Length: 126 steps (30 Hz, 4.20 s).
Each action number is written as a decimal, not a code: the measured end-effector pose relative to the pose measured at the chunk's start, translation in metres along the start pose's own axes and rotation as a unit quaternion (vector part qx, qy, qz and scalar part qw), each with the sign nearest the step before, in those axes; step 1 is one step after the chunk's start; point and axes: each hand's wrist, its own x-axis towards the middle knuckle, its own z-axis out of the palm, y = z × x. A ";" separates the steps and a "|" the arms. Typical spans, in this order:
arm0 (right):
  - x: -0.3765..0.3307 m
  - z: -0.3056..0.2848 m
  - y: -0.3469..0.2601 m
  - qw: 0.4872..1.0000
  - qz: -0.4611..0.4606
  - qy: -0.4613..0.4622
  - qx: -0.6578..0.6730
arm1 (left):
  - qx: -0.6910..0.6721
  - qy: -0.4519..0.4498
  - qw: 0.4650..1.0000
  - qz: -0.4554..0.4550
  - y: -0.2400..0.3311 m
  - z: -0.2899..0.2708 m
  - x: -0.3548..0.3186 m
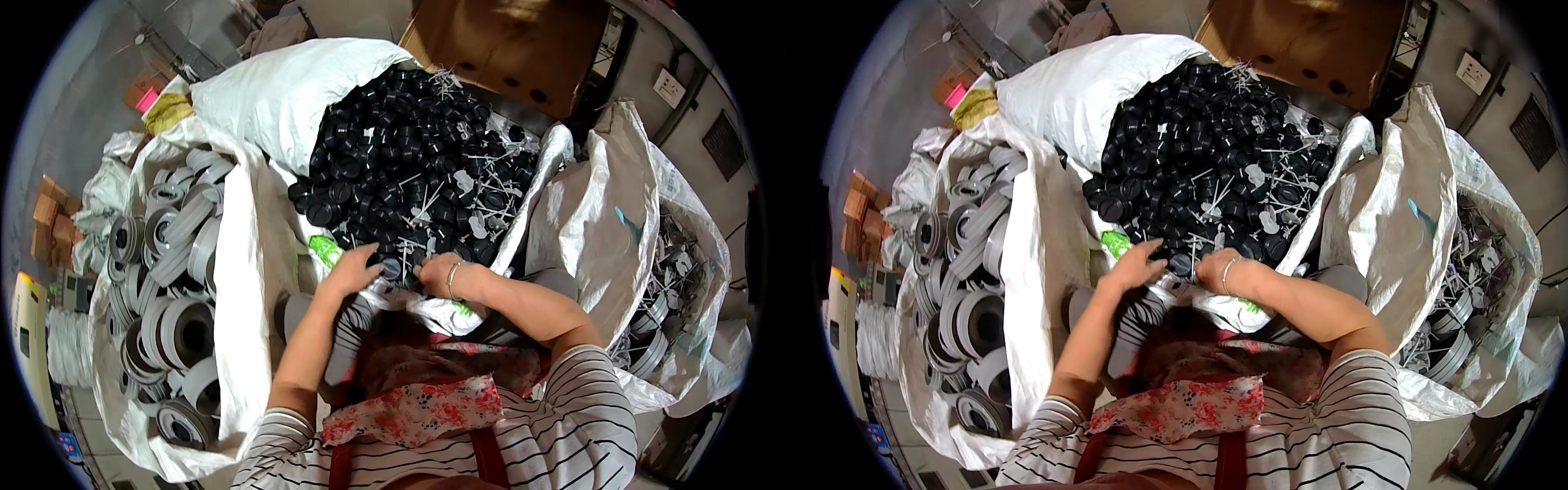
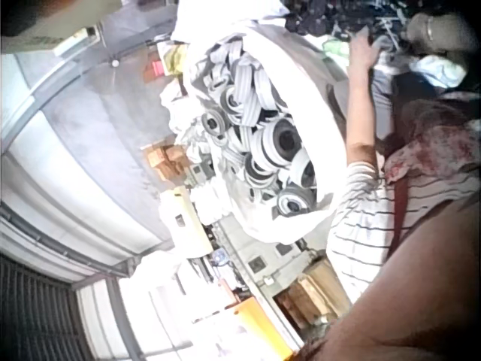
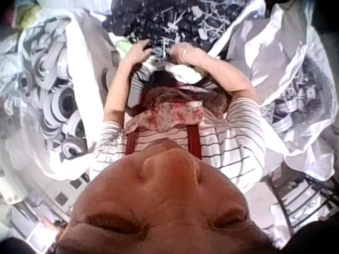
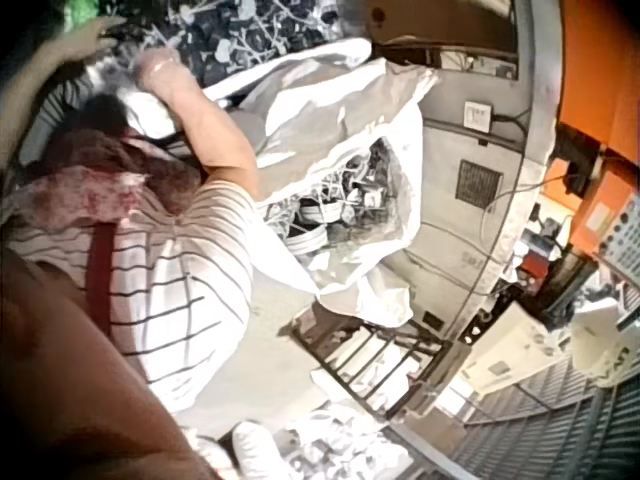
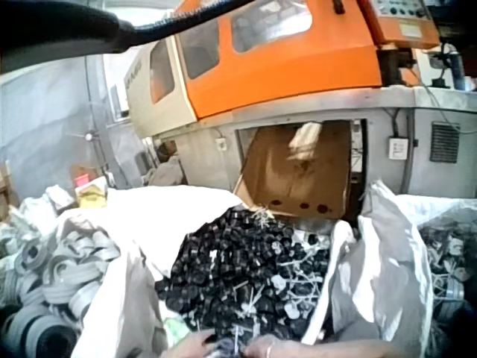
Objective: The person sits on the floor and assembles white plastic rings with black plastic caps by hand. They pick up a white ring, insert a black cap into its center, and place the assembled unit into a large white bag. The person repeats this process continuously, handling the parts one at a time.
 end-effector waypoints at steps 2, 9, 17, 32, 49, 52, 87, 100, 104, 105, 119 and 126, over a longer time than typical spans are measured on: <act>-0.003 -0.002 0.001 1.000 -0.009 -0.011 0.016 | 0.101 -0.176 0.966 -0.159 -0.006 0.014 -0.007; -0.003 -0.016 -0.006 0.998 0.003 -0.009 -0.055 | -0.045 -0.146 0.987 0.057 -0.009 0.045 0.013; 0.012 0.024 0.018 0.989 0.018 -0.094 -0.111 | 0.058 0.046 0.960 0.270 -0.038 0.078 0.008; 0.014 0.078 -0.028 0.991 -0.012 -0.076 -0.111 | 0.046 -0.135 0.985 0.096 0.019 0.038 -0.003; 0.015 0.071 -0.038 0.981 -0.086 -0.157 -0.072 | 0.014 -0.129 0.984 0.119 0.041 0.021 -0.009; 0.012 0.095 -0.029 0.985 -0.077 -0.070 -0.138 | 0.031 -0.142 0.983 0.110 0.043 0.026 -0.003; 0.013 0.081 -0.036 0.991 -0.049 -0.099 -0.079 | 0.023 -0.205 0.976 0.061 0.042 0.029 -0.002; 0.033 0.139 -0.013 0.997 -0.062 0.011 0.032 | 0.038 -0.209 0.975 0.065 0.042 0.031 -0.001; 0.037 0.138 -0.018 0.999 -0.029 -0.022 -0.005 | 0.030 -0.203 0.976 0.065 0.040 0.032 -0.003; 0.030 0.125 -0.023 0.999 -0.030 -0.024 -0.014 | 0.026 -0.201 0.977 0.065 0.038 0.033 -0.004; 0.016 0.105 -0.027 0.989 -0.102 -0.029 -0.102 | 0.040 -0.184 0.978 0.086 0.035 0.040 -0.004; 0.008 0.081 -0.036 0.989 -0.094 -0.082 -0.075 | 0.049 -0.205 0.974 0.078 0.038 0.035 -0.008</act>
